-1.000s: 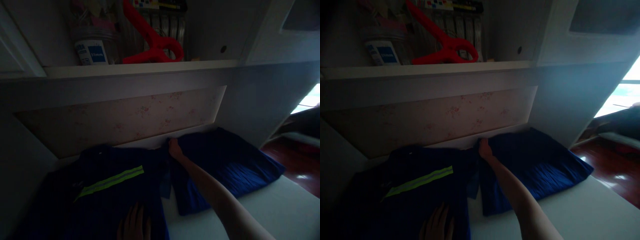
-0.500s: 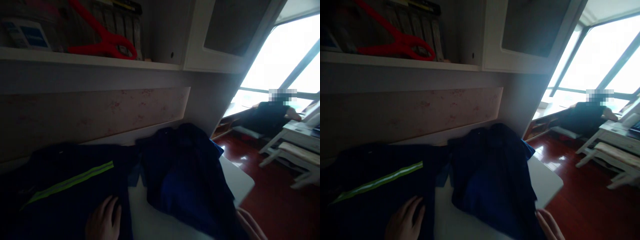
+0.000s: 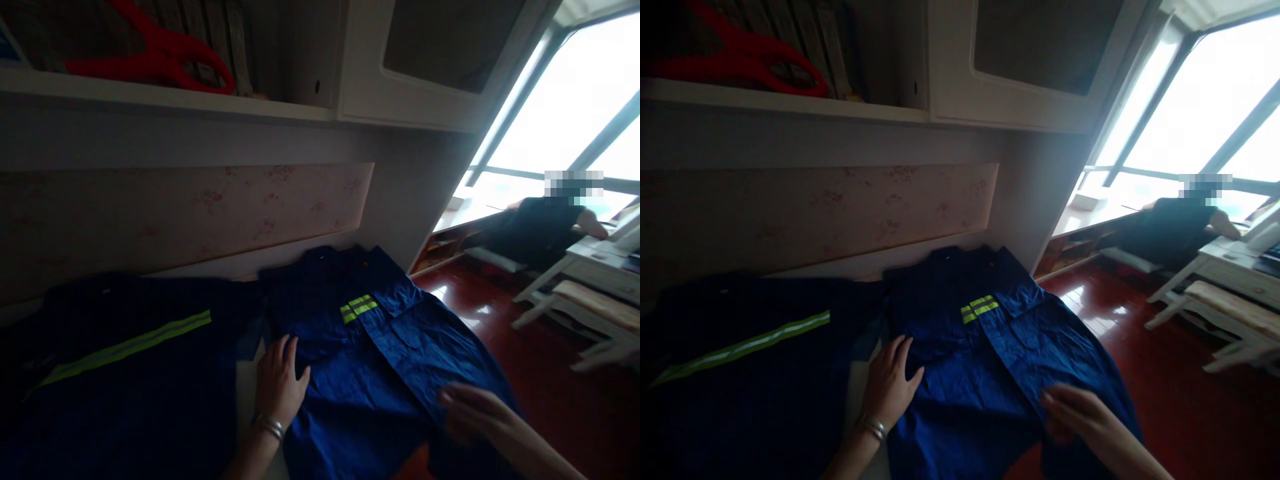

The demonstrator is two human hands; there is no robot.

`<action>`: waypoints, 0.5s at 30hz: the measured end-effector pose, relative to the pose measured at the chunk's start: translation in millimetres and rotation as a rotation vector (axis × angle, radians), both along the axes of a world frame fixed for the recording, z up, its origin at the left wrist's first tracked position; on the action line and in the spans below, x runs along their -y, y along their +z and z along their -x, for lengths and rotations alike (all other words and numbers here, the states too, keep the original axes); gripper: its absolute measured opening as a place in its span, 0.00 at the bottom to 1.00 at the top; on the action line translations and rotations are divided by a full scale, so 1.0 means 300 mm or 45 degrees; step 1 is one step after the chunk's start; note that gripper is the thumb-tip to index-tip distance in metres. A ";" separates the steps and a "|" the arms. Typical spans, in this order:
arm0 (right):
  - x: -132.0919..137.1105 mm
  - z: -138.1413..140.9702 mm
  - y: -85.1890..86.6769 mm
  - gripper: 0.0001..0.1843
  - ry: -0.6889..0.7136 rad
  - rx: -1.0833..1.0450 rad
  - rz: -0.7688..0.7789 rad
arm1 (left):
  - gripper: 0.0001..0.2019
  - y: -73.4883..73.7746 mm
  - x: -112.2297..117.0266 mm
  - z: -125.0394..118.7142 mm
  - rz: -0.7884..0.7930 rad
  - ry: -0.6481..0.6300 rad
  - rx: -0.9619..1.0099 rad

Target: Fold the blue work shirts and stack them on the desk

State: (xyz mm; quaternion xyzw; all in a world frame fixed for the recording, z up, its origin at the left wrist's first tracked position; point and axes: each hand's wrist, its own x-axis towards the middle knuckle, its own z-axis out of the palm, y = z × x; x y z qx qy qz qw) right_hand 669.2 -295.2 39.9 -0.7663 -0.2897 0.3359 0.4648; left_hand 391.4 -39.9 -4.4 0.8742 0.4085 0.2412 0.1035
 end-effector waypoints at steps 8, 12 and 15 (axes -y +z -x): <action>-0.552 -0.260 -0.080 0.35 -0.042 1.072 0.378 | 0.17 0.019 -0.115 -0.020 0.316 0.126 0.196; -0.588 -0.315 -0.145 0.16 0.021 1.179 0.461 | 0.17 0.092 -0.073 0.049 0.724 0.367 0.586; -0.520 -0.376 -0.109 0.19 -0.221 1.006 0.333 | 0.20 0.126 -0.007 0.116 0.967 0.461 0.858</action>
